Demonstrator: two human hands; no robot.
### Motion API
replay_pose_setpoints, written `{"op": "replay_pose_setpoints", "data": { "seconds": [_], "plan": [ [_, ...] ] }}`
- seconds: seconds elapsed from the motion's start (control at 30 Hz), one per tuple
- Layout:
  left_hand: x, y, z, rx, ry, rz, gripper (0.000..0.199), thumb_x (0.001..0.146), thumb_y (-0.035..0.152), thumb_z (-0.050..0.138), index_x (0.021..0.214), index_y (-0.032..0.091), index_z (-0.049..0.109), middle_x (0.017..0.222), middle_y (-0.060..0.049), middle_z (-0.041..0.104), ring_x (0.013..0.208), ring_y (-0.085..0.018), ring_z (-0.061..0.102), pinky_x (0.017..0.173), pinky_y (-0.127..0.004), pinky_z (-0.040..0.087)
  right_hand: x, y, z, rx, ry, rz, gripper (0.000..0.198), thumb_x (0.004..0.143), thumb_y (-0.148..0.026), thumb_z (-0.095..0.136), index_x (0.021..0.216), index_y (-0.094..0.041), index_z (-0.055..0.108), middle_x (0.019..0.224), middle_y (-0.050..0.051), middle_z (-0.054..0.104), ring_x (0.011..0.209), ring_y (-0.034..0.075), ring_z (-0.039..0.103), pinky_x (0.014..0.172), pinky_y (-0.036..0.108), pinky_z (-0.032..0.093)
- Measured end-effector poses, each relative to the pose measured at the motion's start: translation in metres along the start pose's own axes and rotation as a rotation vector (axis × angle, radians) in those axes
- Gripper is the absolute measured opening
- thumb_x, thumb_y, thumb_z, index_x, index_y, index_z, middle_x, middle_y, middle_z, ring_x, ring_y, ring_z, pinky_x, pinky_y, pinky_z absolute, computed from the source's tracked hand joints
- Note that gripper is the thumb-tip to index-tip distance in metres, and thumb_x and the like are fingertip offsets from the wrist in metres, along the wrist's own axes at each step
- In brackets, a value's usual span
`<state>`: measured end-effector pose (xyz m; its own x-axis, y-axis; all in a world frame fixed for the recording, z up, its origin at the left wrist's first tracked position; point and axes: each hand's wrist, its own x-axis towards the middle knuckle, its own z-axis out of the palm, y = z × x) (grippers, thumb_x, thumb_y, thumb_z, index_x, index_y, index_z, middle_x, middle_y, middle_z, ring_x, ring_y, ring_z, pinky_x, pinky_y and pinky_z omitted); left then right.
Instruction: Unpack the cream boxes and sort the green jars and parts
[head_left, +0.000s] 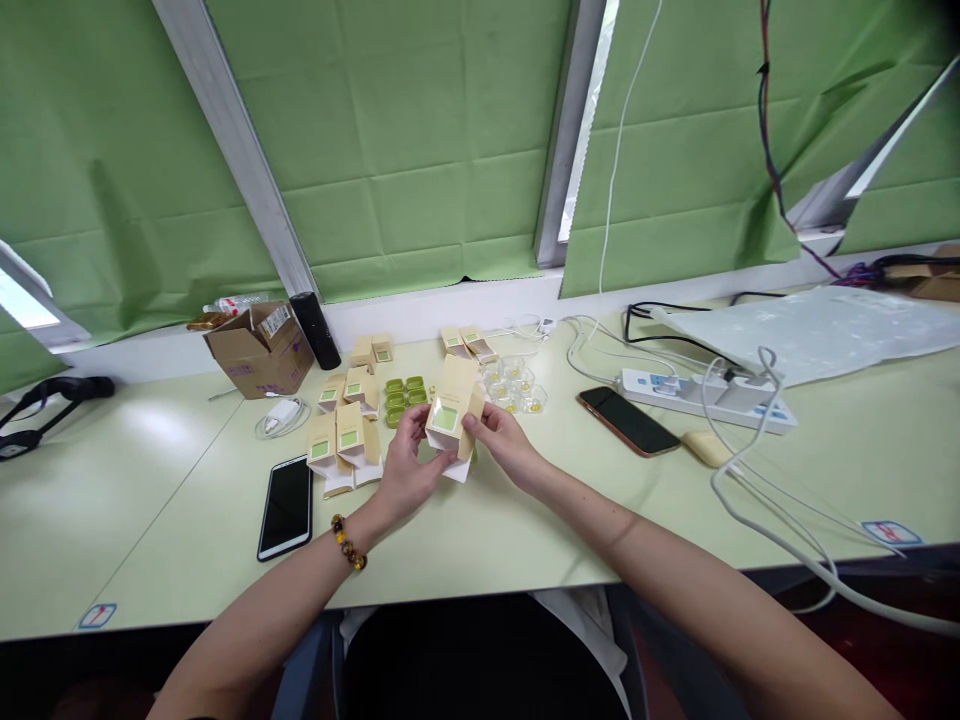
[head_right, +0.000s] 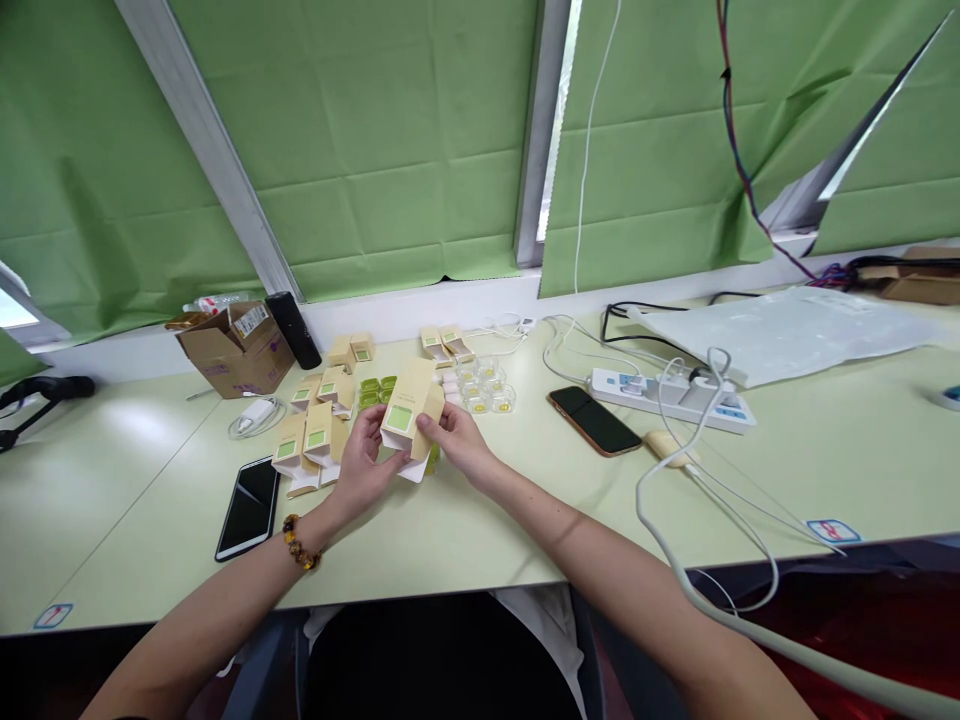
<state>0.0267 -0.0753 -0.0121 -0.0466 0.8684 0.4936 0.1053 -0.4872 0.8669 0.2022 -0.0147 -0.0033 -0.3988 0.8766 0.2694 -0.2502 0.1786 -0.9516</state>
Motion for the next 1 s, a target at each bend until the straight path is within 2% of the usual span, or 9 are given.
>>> {"op": "replay_pose_setpoints", "data": {
  "seconds": [0.13,0.27,0.5,0.6,0.73,0.9,1.0],
  "plan": [
    [0.000,-0.003,-0.003,-0.064,-0.072,0.011,0.069,0.082,0.034,0.087,0.138,0.024,0.049,0.139,-0.014,0.059,0.131,-0.029,0.057,0.111,-0.044,0.046,-0.002,-0.001,-0.001,0.025,0.013,0.018,0.063,0.074,-0.074,0.081,0.110,-0.023,0.076,0.113,0.012,0.081,0.104,0.033,0.075,0.092,0.048,0.061],
    [0.001,0.001,-0.005,-0.145,-0.130,0.017,0.065,0.088,0.041,0.081,0.140,0.024,0.047,0.139,-0.015,0.061,0.130,-0.028,0.059,0.110,-0.043,0.047,-0.003,-0.002,-0.001,0.045,0.037,0.016,0.059,0.075,-0.068,0.084,0.111,-0.022,0.075,0.116,0.011,0.080,0.107,0.032,0.075,0.094,0.048,0.060],
    [0.006,0.005,-0.002,-0.156,-0.045,-0.089,0.047,0.090,0.051,0.077,0.121,0.020,0.059,0.114,-0.011,0.074,0.102,-0.022,0.070,0.090,-0.035,0.056,-0.002,0.001,-0.004,-0.006,0.126,-0.026,0.051,0.071,-0.059,0.089,0.103,-0.022,0.076,0.111,0.010,0.081,0.097,0.030,0.075,0.088,0.046,0.062],
    [0.007,0.003,-0.003,-0.101,-0.012,-0.106,0.042,0.088,0.052,0.078,0.111,0.019,0.065,0.108,-0.010,0.075,0.097,-0.021,0.071,0.088,-0.034,0.056,-0.002,0.005,-0.005,-0.045,0.174,-0.055,0.047,0.069,-0.055,0.091,0.098,-0.020,0.078,0.106,0.010,0.082,0.092,0.029,0.076,0.085,0.045,0.062],
    [0.009,0.002,-0.006,-0.027,0.019,-0.119,0.040,0.084,0.053,0.081,0.098,0.018,0.067,0.094,-0.007,0.074,0.087,-0.018,0.069,0.081,-0.031,0.056,-0.004,0.006,-0.005,-0.035,0.156,-0.074,0.043,0.069,-0.051,0.090,0.097,-0.019,0.080,0.101,0.009,0.083,0.089,0.028,0.076,0.082,0.042,0.062],
    [0.012,0.005,-0.008,-0.032,0.034,-0.166,0.036,0.080,0.049,0.085,0.092,0.017,0.071,0.088,-0.006,0.074,0.080,-0.017,0.067,0.076,-0.030,0.054,-0.005,0.003,-0.004,-0.078,0.132,-0.086,0.044,0.071,-0.054,0.089,0.097,-0.020,0.081,0.099,0.008,0.082,0.086,0.027,0.073,0.079,0.040,0.061],
    [0.015,0.006,-0.013,-0.096,0.072,-0.221,0.034,0.077,0.044,0.088,0.090,0.017,0.072,0.089,-0.006,0.074,0.081,-0.017,0.067,0.078,-0.030,0.053,-0.005,0.000,-0.004,-0.106,0.117,-0.165,0.046,0.081,-0.062,0.079,0.100,-0.021,0.078,0.099,0.008,0.080,0.088,0.025,0.070,0.081,0.038,0.057]
  ]
}}
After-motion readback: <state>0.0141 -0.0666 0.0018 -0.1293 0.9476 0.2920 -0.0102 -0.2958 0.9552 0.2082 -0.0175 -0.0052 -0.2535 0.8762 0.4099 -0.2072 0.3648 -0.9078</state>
